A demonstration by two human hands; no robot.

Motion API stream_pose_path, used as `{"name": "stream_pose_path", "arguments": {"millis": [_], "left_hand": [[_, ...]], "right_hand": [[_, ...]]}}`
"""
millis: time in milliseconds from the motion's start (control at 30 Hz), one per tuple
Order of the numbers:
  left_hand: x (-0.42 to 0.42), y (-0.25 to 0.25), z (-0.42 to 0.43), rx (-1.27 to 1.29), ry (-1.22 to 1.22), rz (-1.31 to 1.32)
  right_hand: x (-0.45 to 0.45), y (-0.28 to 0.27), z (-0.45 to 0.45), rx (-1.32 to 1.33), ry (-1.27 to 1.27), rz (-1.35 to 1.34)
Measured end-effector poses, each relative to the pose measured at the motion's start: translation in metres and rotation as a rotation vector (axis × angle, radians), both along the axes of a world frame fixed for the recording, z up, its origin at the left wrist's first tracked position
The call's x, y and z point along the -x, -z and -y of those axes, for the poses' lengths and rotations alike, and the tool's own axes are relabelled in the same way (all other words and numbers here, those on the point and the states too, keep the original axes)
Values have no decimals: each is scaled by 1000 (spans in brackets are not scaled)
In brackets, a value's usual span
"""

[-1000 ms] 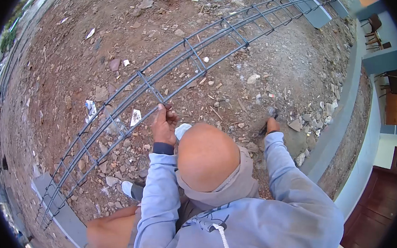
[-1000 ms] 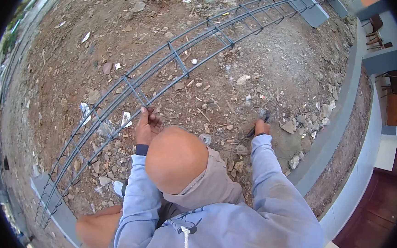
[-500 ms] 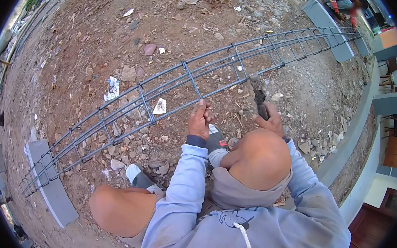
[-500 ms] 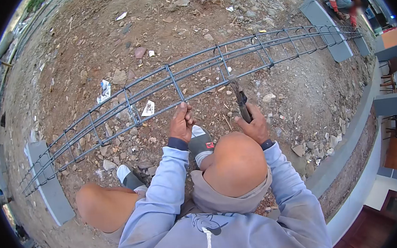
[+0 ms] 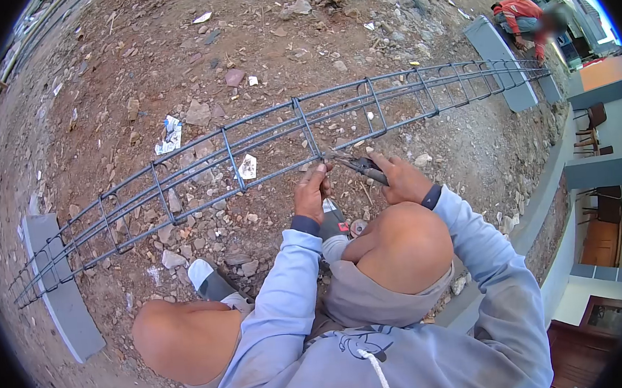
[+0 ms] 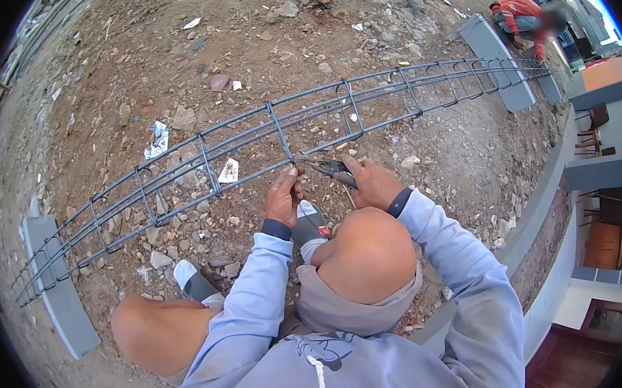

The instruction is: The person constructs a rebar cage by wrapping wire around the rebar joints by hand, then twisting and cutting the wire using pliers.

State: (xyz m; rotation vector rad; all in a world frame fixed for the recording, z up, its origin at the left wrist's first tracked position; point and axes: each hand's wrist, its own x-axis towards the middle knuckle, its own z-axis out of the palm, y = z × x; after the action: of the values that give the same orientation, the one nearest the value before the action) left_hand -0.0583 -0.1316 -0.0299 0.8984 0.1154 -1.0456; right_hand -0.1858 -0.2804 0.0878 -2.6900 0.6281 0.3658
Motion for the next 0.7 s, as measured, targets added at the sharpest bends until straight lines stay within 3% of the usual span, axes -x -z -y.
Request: {"name": "stream_pose_path", "arguments": {"millis": [167,700], "left_hand": [[-2,-4,-3,-30,37,14],[-6,4,-1,-68,79,14]], "right_hand": [[-12,-10,-14,184,8,-94],[-29,-26,-23,297,-116,-262]]}}
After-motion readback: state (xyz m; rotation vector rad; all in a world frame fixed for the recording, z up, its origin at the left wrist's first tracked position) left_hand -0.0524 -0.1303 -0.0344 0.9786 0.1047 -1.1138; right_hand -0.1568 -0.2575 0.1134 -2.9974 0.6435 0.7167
